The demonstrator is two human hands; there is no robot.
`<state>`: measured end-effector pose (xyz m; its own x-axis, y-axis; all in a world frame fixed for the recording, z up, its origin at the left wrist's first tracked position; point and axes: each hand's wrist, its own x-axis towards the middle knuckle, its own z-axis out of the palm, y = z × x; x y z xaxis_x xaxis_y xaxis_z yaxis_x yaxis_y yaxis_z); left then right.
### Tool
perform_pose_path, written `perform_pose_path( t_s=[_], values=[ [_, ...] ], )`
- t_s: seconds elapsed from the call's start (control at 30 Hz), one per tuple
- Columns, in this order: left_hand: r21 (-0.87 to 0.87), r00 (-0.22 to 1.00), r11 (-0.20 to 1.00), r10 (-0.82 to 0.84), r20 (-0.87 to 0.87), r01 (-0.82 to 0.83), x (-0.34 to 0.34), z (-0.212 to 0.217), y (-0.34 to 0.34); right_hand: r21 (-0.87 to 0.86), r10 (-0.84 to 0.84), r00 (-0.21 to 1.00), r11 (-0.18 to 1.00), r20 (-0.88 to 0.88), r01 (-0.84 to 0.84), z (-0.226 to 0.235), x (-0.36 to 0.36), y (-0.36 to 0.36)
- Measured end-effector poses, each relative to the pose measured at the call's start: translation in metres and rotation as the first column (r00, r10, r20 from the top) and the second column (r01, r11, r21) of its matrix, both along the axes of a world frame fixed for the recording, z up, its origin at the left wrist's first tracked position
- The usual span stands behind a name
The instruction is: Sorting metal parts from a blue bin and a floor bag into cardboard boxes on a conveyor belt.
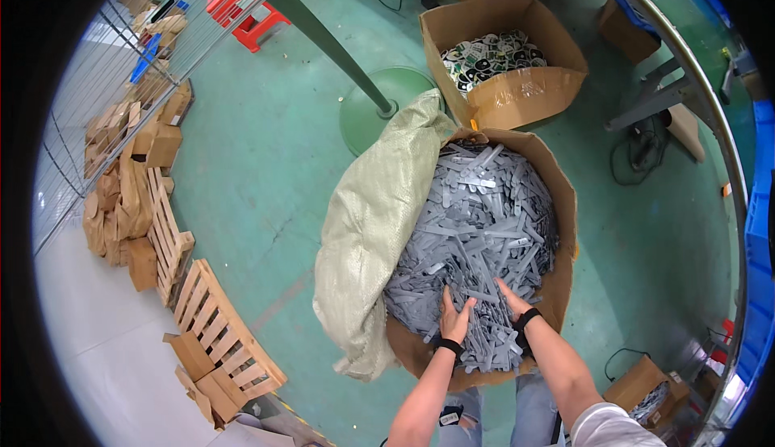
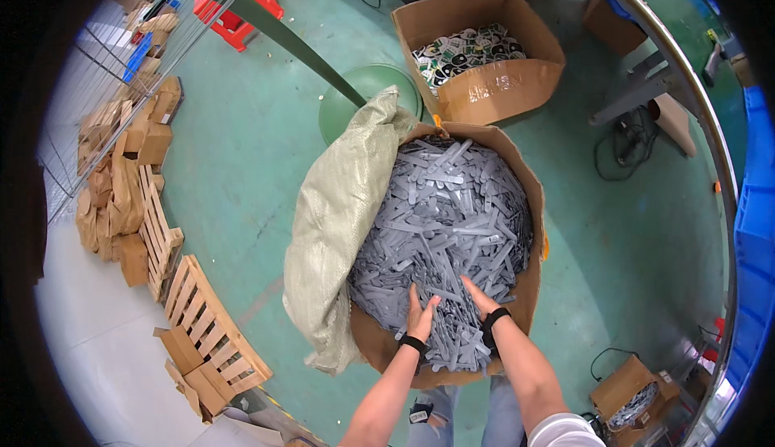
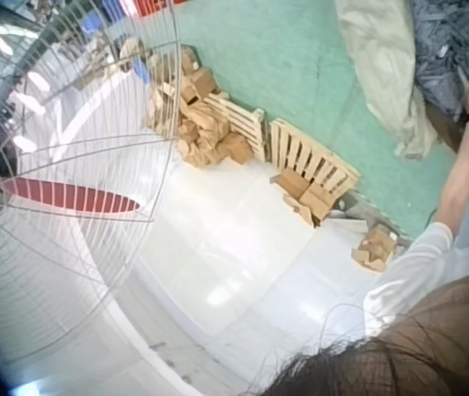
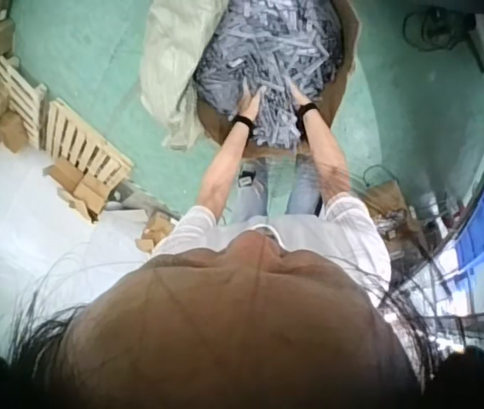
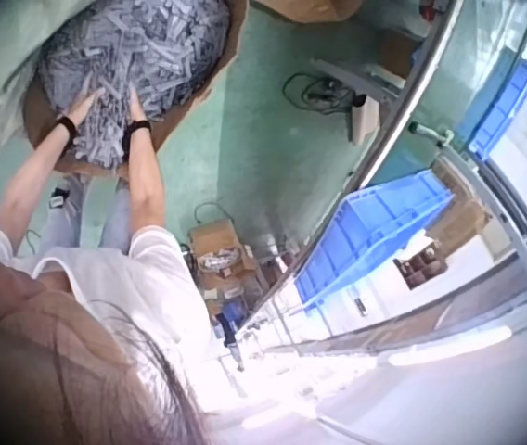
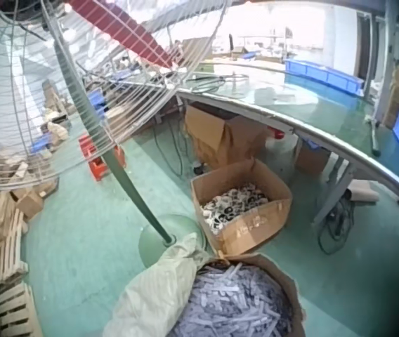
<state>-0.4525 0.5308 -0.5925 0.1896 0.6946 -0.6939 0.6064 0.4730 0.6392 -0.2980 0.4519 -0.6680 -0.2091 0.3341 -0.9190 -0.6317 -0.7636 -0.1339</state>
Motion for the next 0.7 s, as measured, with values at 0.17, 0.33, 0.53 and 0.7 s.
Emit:
perform_pose_path(
  t_s=[0.17,0.33,0.53,0.7],
  values=[
    [0.063,0.999,0.998,0.03,-0.011,-0.029,0.0,0.025,0.014,0.076,-0.04,0.998,0.996,0.049,0.036,0.099,0.002,0.056],
    [0.072,0.997,0.997,0.035,0.065,-0.04,0.021,0.061,0.03,0.066,-0.013,1.0,0.998,0.015,0.012,0.067,0.014,0.057],
    [0.229,0.995,0.97,-0.09,0.03,0.081,0.04,0.104,0.052,0.111,0.033,0.998,0.993,-0.057,-0.027,0.075,0.032,0.072],
    [0.283,0.986,0.947,-0.164,0.014,0.153,0.05,0.141,0.069,0.212,-0.077,0.996,0.974,-0.038,0.084,0.135,0.044,0.085]
  ],
)
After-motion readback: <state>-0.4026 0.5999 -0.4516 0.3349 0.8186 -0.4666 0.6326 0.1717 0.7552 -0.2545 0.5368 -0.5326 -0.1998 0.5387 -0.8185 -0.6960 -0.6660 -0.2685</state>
